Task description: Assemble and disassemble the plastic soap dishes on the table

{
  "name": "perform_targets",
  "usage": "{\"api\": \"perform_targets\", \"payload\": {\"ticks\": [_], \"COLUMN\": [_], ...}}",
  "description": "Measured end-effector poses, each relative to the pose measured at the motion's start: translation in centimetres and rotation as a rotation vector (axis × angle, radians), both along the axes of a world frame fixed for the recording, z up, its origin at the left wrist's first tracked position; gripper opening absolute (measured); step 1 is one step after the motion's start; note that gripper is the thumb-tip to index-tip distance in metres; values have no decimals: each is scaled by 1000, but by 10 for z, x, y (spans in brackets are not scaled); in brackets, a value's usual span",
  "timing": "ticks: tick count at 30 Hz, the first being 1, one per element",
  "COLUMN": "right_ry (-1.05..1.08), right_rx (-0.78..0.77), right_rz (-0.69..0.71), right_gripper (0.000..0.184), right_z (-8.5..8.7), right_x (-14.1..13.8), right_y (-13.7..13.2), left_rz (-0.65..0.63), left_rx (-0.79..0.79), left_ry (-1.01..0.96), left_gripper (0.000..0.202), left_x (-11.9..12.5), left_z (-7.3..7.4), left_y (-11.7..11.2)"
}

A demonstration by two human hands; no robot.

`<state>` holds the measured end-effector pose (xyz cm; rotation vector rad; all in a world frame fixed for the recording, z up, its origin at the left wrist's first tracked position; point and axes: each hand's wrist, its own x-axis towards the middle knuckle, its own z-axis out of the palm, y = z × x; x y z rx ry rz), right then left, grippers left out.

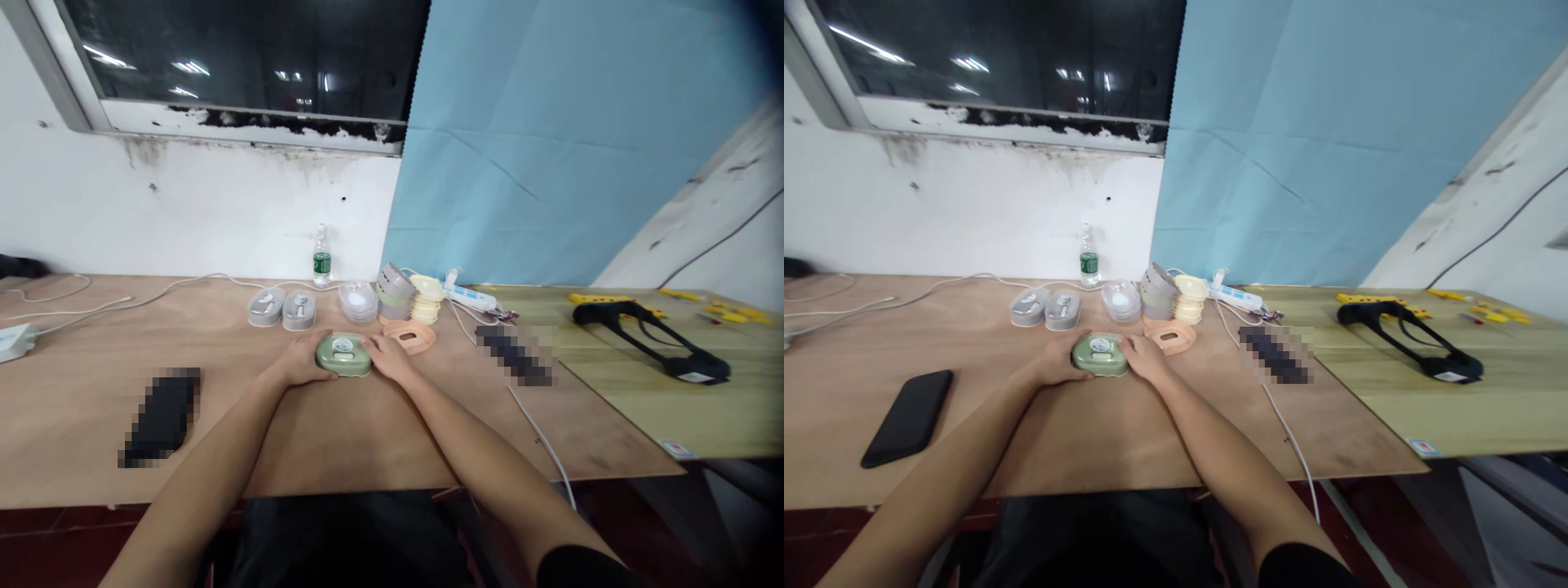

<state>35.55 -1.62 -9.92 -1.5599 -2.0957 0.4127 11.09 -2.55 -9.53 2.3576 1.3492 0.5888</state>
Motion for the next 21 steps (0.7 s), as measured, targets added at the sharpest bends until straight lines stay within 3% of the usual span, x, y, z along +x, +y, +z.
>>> {"api": "perform_targets", "payload": {"ticks": [4,9,11,15,19,21], "right_ry": [35,162,190,181,153,152], "right_rx": [22,133,172,183,166,172], "right_rz": [-24,-85,-107,-96,-79,-71], "right_gripper": [49,45,44,39,34,32], "right_z": [1,5,5,3,1,1], "right_x": [0,2,3,4,3,2], "right_y": [-1,-2,-2,0,0,0], "left_rz": [23,63,166,511,806,878], "left_rx": [44,218,314,490,477,468], "left_ry": [-39,-102,-148,-302,-394,-410], "left_gripper": [104,94,91,93,96,97], "left_x": [0,-4,-11,-33,-56,-65], "left_z": [6,18,21,23,23,21], "left_y": [-2,-3,0,7,10,11]}}
